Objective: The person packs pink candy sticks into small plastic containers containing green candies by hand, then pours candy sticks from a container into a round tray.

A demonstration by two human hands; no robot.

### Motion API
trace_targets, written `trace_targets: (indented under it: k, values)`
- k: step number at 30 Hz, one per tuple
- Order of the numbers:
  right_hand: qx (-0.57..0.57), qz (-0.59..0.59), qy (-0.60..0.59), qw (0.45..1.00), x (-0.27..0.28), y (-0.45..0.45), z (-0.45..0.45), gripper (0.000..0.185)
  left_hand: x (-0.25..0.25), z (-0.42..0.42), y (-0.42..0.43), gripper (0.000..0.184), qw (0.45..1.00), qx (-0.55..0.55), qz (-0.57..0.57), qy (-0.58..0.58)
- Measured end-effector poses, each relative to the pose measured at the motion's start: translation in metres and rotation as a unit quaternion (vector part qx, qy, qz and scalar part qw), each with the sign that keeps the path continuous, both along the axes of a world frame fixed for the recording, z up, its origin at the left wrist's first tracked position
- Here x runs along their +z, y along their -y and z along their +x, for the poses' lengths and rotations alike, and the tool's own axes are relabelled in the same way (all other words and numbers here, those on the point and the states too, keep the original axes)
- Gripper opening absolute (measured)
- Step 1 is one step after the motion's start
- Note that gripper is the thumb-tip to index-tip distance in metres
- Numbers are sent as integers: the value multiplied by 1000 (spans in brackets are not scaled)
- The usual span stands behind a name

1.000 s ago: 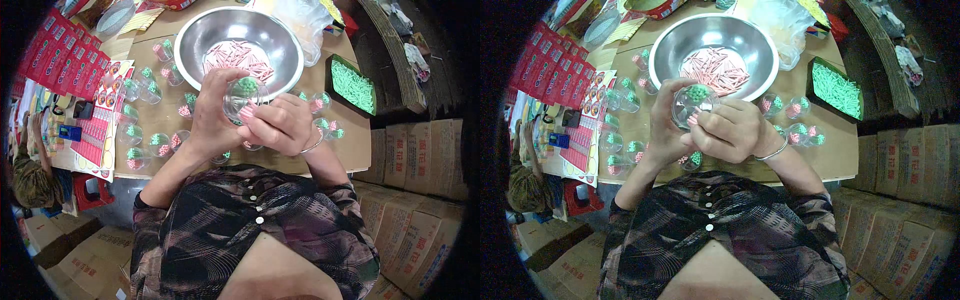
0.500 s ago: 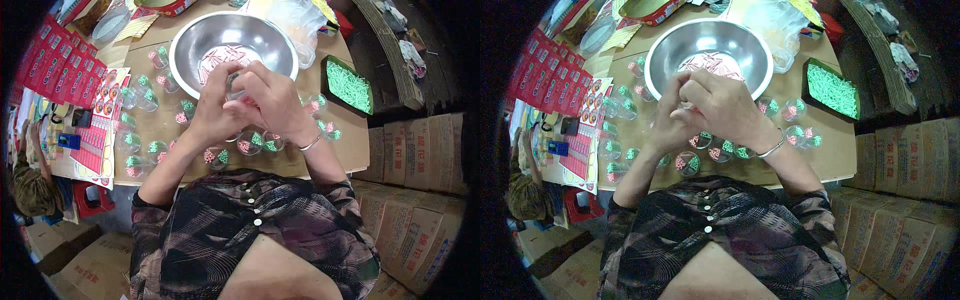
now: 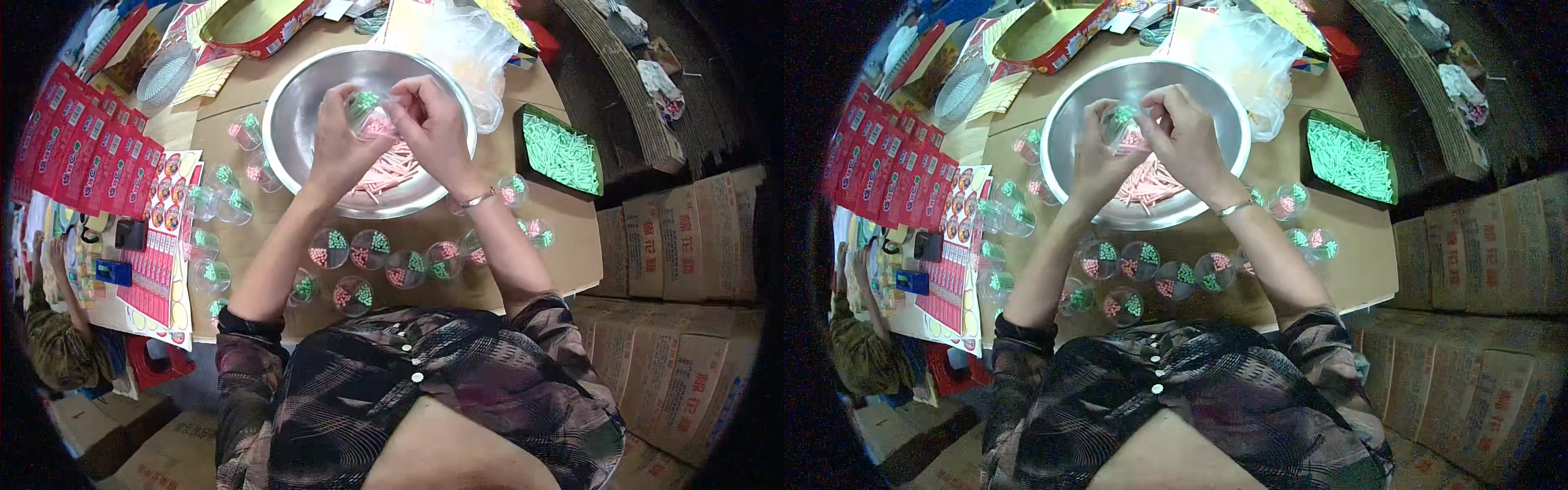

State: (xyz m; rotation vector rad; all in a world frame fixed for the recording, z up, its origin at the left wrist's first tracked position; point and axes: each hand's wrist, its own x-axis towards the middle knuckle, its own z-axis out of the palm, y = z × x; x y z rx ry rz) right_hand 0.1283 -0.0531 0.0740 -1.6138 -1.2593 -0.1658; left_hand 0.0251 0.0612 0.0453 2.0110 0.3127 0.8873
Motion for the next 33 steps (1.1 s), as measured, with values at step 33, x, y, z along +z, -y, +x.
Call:
trace_targets:
  k: [33]
  values:
    - [161,-526,105,828,-104,-25,36,18,-49,-189,-33,61,937,220,172,-210]
